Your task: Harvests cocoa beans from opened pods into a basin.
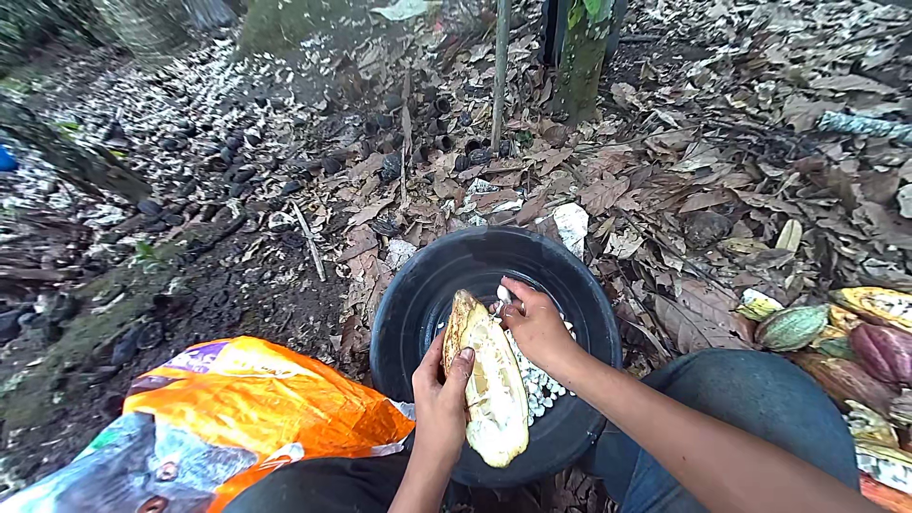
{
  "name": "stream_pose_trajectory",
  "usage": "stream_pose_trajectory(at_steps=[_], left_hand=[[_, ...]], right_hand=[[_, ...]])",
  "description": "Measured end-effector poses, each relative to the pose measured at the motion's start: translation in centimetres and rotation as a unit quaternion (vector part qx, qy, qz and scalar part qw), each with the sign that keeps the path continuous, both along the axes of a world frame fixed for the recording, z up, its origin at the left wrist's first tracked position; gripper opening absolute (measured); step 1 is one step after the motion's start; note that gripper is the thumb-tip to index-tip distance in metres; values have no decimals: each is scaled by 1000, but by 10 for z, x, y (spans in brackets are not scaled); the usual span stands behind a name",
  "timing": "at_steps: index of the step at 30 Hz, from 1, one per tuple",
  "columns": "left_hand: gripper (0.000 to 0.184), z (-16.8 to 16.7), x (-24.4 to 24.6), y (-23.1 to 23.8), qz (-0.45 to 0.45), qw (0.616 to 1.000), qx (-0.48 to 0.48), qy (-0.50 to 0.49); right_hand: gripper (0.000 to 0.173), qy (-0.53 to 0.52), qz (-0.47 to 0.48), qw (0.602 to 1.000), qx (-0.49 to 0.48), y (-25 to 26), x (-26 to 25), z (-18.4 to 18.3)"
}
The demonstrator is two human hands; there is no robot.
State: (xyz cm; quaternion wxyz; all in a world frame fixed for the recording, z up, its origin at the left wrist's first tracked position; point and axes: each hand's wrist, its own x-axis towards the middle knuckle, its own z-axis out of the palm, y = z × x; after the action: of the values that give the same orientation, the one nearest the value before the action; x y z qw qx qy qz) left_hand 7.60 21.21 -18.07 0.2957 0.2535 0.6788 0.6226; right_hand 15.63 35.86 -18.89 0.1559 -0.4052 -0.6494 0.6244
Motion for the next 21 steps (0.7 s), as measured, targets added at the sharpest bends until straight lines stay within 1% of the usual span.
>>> stream_pose_trajectory(at_steps=[2, 4, 6, 7, 9, 11, 15, 18, 21], left_hand=[[45, 0, -2, 1, 28, 999, 2, -17], [42, 0, -5, 3, 62, 998, 4, -24], [39, 0, -10, 3, 98, 995, 4, -20], [40, 0, -12, 3, 114, 993, 3, -17], [40, 1, -17, 1, 139, 990, 9, -13], [40, 0, -19, 1, 161, 987, 23, -1], [49, -2, -18, 0, 180, 981, 35, 63], [48, 0, -19, -1, 186, 980, 39, 56], [43, 1, -19, 0, 193, 979, 49, 48]], right_hand=[[55, -27, 44, 999, 14, -3, 1, 3], [56, -1, 88, 996, -11, -9, 3, 9], [53, 35, 151, 986, -58, -15, 6, 15], [57, 48, 185, 979, -73, -18, 8, 14], [76, 64, 233, 966, -91, -24, 10, 9], [95, 60, 247, 962, -104, -33, 12, 1], [104, 59, 244, 964, -88, -50, 13, -6], [98, 67, 249, 963, -83, -49, 15, -5], [82, 57, 232, 968, -76, -50, 15, -1]])
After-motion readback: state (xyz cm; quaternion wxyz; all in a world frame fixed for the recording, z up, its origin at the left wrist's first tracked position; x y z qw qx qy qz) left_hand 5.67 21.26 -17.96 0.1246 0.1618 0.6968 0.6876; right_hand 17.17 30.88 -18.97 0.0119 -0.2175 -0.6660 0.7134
